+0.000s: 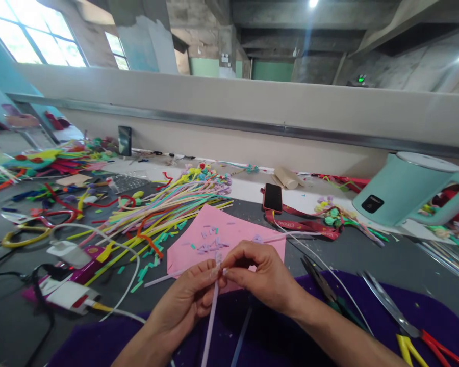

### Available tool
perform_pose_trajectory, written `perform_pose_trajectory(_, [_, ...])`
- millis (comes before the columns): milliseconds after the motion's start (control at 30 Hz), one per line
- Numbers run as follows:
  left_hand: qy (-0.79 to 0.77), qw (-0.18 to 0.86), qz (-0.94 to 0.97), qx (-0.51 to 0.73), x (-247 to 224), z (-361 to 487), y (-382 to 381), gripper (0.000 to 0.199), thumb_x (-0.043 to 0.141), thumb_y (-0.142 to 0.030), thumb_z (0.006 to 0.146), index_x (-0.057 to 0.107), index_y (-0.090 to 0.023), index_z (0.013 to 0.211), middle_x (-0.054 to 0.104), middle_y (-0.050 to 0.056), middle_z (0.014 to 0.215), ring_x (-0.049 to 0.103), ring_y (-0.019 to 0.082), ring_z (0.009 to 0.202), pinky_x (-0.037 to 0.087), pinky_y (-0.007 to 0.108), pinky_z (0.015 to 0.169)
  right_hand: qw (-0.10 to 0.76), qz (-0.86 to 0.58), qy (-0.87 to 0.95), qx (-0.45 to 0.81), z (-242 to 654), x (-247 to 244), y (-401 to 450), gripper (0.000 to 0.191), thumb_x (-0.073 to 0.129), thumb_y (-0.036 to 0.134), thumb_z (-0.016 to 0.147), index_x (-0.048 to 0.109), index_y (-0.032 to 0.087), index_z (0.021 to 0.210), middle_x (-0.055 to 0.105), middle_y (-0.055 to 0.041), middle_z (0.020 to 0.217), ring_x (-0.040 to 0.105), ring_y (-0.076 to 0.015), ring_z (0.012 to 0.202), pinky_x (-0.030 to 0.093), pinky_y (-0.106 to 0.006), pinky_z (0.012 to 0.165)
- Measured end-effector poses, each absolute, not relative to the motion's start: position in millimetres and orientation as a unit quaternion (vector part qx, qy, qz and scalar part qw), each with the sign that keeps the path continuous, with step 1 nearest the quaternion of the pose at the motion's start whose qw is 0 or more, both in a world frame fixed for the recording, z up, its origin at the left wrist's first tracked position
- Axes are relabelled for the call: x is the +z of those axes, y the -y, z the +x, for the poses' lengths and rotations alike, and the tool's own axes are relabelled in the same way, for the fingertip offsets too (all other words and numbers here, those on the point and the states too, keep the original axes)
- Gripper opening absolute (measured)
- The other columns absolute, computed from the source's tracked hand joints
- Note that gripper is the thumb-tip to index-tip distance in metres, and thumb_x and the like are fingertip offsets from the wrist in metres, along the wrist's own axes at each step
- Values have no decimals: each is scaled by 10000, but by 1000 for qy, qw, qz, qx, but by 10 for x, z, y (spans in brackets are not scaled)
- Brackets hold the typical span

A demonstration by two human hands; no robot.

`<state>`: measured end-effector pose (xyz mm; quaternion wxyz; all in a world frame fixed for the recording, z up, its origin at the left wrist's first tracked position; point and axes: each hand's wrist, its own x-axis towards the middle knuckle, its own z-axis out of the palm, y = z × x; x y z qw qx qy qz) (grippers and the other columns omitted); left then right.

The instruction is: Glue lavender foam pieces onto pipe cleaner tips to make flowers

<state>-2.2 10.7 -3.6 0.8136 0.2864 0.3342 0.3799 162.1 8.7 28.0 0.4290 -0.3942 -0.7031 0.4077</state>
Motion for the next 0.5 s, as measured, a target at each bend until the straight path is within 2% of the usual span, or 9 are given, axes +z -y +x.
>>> perform_pose_trajectory(233, [-347,807,286,383,-72,-5,-107,114,662,-205,695,612,-110,658,606,1,565,365,-3,324,242,113,304,448,-385,767,252,1592,173,-24,87,576,97,781,610,174,806,624,-8,727,574,-119,681,437,-228,657])
perform_pose_trajectory(367, [-338,800,300,395,-77,5,-101,128,657,-213,698,605,-110,643,593,-5,561,373,-3,330,255,109,307,444,-363,798,185,1585,133,-10,89,546,108,816,584,185,840,620,-7,719,568,-110,663,440,-220,633])
perform_pose_trajectory(500, [-337,796,305,400,-87,7,-97,128,650,-229,701,601,-116,666,591,-8,576,368,-5,333,259,106,309,435,-322,832,126,1584,112,-17,150,498,72,835,566,185,905,627,-16,738,572,-113,696,449,-233,675])
